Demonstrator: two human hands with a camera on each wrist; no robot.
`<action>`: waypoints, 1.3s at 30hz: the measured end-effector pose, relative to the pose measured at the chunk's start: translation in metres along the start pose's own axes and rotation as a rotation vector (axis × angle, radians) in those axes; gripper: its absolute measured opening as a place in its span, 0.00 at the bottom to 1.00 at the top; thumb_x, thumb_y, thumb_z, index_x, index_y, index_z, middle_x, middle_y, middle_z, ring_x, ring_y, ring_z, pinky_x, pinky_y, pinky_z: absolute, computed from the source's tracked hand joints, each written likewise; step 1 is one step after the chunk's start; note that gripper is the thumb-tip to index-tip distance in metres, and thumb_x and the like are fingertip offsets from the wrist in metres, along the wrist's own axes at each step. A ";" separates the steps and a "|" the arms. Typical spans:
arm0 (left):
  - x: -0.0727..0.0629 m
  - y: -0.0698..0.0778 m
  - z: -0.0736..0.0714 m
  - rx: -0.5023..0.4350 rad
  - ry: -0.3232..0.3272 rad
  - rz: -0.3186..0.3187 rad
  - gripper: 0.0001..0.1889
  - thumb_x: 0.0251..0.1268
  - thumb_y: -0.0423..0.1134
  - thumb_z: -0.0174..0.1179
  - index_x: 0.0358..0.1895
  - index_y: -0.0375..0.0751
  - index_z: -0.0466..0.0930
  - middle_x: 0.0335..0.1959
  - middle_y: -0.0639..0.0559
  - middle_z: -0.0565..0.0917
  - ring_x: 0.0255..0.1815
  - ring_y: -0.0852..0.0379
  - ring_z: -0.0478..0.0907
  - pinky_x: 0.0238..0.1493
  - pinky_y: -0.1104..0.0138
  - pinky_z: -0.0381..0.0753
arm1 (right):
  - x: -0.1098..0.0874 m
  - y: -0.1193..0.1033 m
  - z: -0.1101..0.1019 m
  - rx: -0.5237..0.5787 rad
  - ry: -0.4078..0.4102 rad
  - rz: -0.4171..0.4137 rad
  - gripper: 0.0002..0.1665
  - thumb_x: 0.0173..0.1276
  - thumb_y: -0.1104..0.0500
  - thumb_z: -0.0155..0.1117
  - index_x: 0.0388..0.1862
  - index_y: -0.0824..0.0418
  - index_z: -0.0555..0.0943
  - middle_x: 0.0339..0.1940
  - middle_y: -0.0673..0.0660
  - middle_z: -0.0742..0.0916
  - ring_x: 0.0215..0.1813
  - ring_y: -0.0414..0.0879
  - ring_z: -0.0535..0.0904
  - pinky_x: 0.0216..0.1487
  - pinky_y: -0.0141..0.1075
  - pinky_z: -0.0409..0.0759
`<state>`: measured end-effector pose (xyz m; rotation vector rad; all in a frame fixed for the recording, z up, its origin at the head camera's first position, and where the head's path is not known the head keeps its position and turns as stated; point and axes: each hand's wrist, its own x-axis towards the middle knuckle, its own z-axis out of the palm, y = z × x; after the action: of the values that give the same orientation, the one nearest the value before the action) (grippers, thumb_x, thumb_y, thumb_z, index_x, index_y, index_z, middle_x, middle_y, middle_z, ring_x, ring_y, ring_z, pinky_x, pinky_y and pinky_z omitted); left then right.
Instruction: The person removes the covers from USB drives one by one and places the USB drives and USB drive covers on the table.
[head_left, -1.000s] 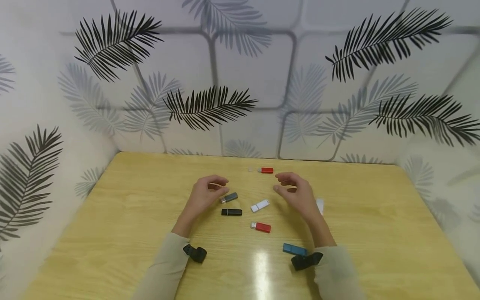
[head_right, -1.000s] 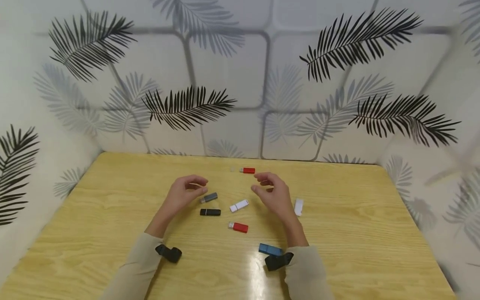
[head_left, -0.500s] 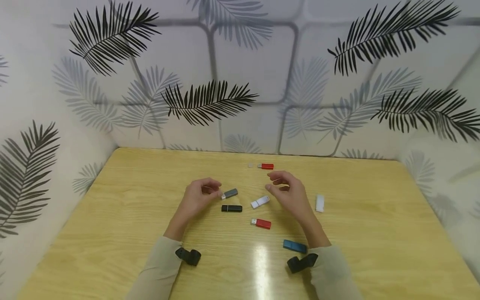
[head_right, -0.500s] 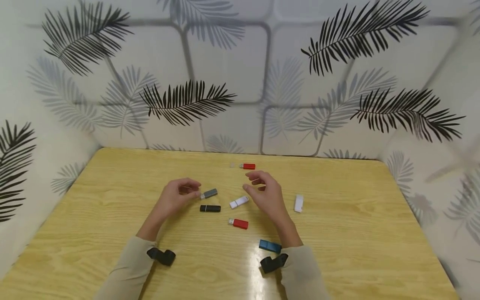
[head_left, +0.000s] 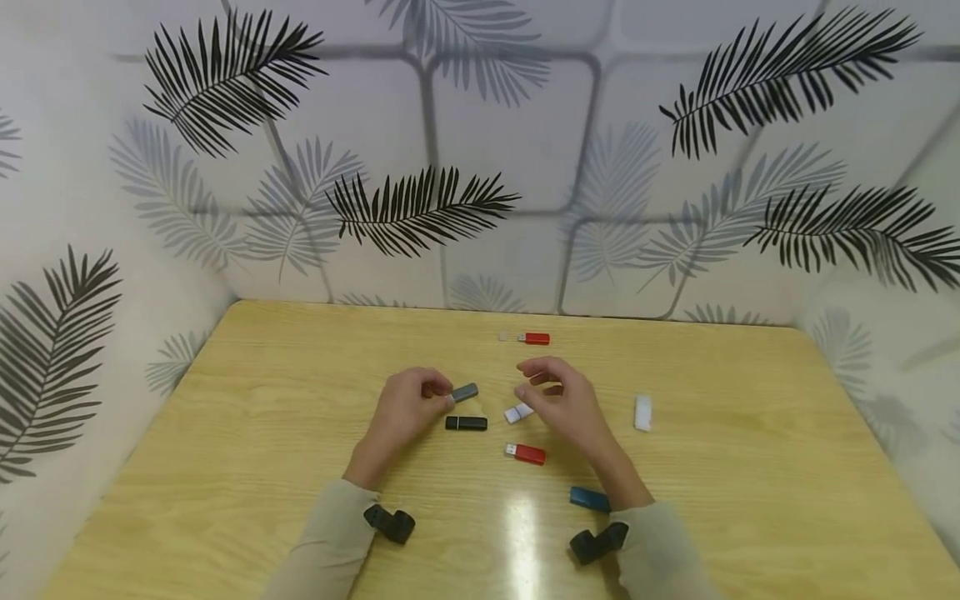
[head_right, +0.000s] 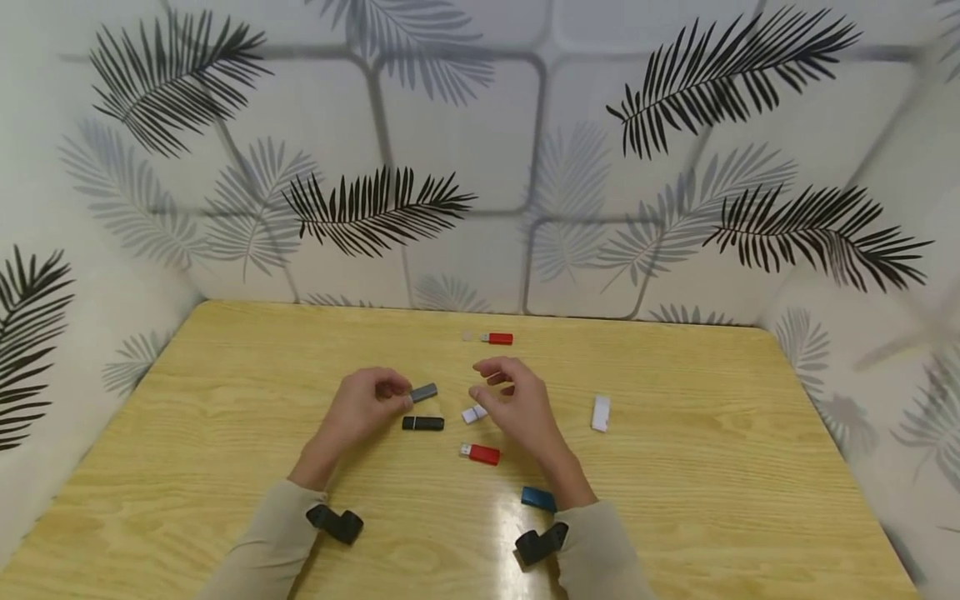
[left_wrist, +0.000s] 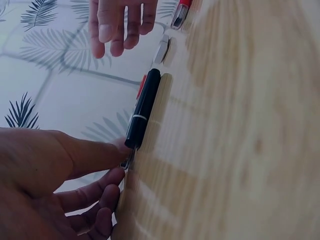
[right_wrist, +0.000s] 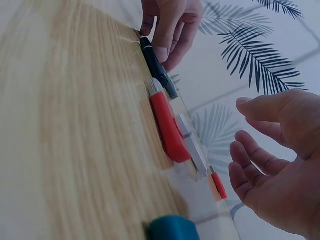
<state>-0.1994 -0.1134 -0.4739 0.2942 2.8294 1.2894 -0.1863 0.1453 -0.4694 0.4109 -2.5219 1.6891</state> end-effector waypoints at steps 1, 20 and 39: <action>0.000 0.001 0.000 0.022 0.005 0.001 0.06 0.63 0.34 0.72 0.42 0.40 0.89 0.36 0.52 0.86 0.38 0.54 0.80 0.45 0.56 0.82 | 0.000 -0.001 0.002 0.001 -0.001 -0.011 0.19 0.69 0.62 0.72 0.57 0.66 0.83 0.54 0.64 0.85 0.54 0.55 0.81 0.56 0.52 0.81; -0.008 0.016 -0.001 0.009 0.017 0.064 0.06 0.60 0.31 0.73 0.40 0.41 0.89 0.37 0.53 0.86 0.39 0.54 0.81 0.43 0.58 0.82 | -0.005 -0.012 0.028 -0.103 -0.042 -0.198 0.18 0.66 0.67 0.74 0.54 0.67 0.83 0.50 0.64 0.86 0.50 0.58 0.84 0.51 0.53 0.84; -0.013 0.041 0.003 -0.012 0.013 0.252 0.07 0.62 0.29 0.72 0.42 0.41 0.90 0.40 0.51 0.86 0.42 0.53 0.82 0.39 0.67 0.82 | -0.005 -0.014 0.026 -0.202 -0.048 -0.284 0.13 0.63 0.70 0.75 0.46 0.63 0.86 0.42 0.55 0.87 0.43 0.48 0.86 0.46 0.48 0.87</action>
<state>-0.1794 -0.0876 -0.4460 0.6628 2.8667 1.3507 -0.1760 0.1174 -0.4676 0.7560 -2.4896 1.3262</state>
